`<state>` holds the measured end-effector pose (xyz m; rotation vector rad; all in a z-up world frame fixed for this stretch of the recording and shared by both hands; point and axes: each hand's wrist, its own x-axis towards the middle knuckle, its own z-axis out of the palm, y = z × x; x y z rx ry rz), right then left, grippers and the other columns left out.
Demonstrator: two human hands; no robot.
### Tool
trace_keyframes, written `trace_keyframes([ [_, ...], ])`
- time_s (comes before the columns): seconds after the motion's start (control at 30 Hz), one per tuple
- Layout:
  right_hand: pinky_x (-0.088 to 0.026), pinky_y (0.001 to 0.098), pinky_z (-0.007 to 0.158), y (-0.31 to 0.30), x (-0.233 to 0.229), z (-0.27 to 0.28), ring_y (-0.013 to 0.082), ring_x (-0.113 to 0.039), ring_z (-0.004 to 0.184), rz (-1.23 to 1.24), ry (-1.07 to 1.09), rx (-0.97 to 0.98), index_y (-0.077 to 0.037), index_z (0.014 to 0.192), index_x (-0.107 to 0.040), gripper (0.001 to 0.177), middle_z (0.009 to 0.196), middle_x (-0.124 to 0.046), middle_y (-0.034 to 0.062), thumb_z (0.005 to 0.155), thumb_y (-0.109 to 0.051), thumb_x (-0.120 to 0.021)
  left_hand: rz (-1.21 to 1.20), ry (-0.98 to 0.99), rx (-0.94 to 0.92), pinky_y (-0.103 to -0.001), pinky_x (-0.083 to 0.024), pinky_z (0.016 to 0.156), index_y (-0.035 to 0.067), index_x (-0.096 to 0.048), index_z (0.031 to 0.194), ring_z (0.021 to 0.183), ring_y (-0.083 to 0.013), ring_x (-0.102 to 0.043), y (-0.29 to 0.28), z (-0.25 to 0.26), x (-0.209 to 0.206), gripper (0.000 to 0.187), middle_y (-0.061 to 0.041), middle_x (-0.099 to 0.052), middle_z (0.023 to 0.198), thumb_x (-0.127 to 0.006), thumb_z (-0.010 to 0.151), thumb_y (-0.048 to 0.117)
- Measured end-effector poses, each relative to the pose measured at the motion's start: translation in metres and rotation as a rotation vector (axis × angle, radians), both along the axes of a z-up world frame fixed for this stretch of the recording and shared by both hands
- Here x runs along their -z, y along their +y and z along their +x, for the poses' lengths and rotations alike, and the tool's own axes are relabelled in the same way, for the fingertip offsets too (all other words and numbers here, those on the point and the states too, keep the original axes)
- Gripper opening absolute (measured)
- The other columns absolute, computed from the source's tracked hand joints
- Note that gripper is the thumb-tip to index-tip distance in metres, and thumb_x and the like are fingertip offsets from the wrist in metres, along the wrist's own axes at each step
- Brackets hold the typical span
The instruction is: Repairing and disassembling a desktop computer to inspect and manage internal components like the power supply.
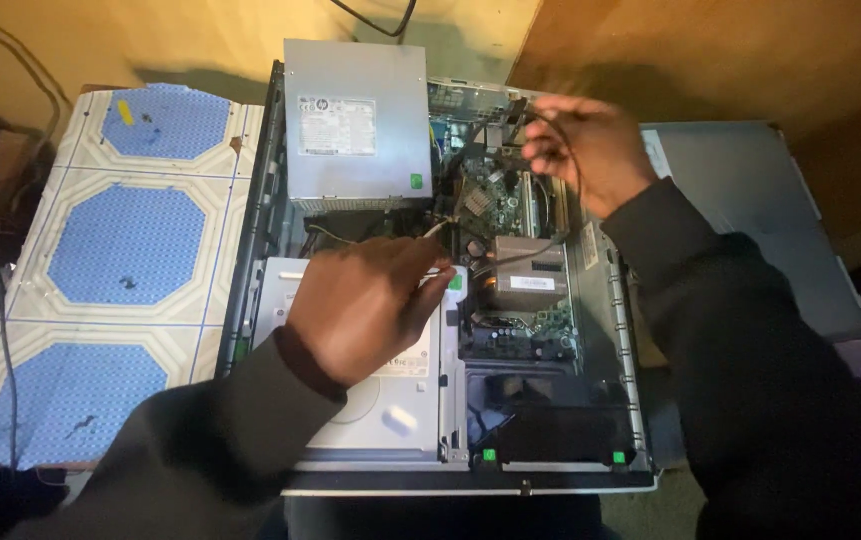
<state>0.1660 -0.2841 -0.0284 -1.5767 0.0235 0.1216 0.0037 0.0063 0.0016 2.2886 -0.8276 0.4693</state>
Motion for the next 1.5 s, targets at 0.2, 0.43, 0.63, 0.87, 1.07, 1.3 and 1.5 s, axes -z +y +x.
trace_keyframes([
  [0.2,-0.056,0.0240,0.056,0.006,0.017,0.017,0.0119,-0.068,0.071,-0.130,0.050,-0.120,-0.001,0.119,-0.068,0.020,0.090,-0.072,0.0070,0.106,-0.011,-0.056,-0.004,0.020,0.022,-0.042,-0.050,0.054,0.007,-0.069,0.096,0.070,-0.0298,-0.068,0.000,-0.001,-0.006,0.011,-0.011,-0.069,0.080,-0.067,0.096,0.018],
  [0.43,-0.058,0.0265,0.054,0.017,0.016,0.013,0.0129,-0.071,0.068,-0.613,0.067,-0.290,-0.008,0.117,-0.067,0.029,0.089,-0.075,0.0075,0.107,-0.025,-0.047,-0.065,0.053,0.039,-0.042,-0.052,0.059,0.008,-0.070,0.097,0.072,-0.0285,-0.069,0.000,-0.003,-0.011,0.010,-0.008,-0.071,0.083,-0.067,0.098,0.018],
  [0.63,-0.050,0.0308,0.050,0.013,0.025,0.019,0.0179,-0.069,0.066,-0.508,0.180,-0.413,-0.005,0.115,-0.065,0.038,0.093,-0.075,0.0088,0.109,-0.037,-0.044,-0.061,0.129,0.024,-0.041,-0.051,0.054,0.007,-0.071,0.098,0.066,-0.0282,-0.068,0.000,-0.002,-0.013,0.012,-0.009,-0.071,0.080,-0.067,0.098,0.019],
  [0.87,-0.051,0.0288,0.053,0.008,0.033,0.022,0.0147,-0.067,0.067,-0.539,0.167,-0.442,-0.007,0.110,-0.065,0.041,0.093,-0.073,0.0089,0.112,-0.040,-0.040,-0.051,0.117,-0.002,-0.044,-0.049,0.054,0.007,-0.070,0.096,0.066,-0.0308,-0.067,0.000,-0.003,-0.015,0.014,-0.011,-0.069,0.076,-0.067,0.097,0.021],
  [1.07,-0.051,0.0299,0.054,0.010,0.032,0.020,0.0143,-0.064,0.066,-0.495,0.189,-0.425,-0.010,0.108,-0.058,0.027,0.090,-0.073,0.0081,0.110,-0.034,-0.047,-0.049,0.087,0.003,-0.045,-0.049,0.057,0.008,-0.068,0.094,0.070,-0.0323,-0.067,0.000,-0.003,-0.014,0.014,-0.011,-0.068,0.077,-0.067,0.099,0.020],
  [1.3,-0.052,0.0267,0.055,0.014,0.030,0.015,0.0116,-0.066,0.067,-0.552,0.137,-0.420,-0.010,0.110,-0.058,0.026,0.091,-0.075,0.0057,0.111,-0.031,-0.043,-0.049,0.117,0.015,-0.045,-0.049,0.056,0.007,-0.068,0.097,0.068,-0.0315,-0.067,0.001,-0.003,-0.013,0.013,-0.011,-0.069,0.077,-0.067,0.098,0.019],
  [1.5,-0.051,0.0281,0.053,0.009,0.034,0.018,0.0120,-0.066,0.070,-0.503,0.117,-0.417,-0.007,0.115,-0.059,0.028,0.094,-0.074,0.0067,0.111,-0.029,-0.042,-0.063,0.102,0.022,-0.044,-0.050,0.055,0.007,-0.068,0.098,0.069,-0.0309,-0.068,0.001,-0.003,-0.012,0.012,-0.010,-0.070,0.078,-0.067,0.098,0.019],
])
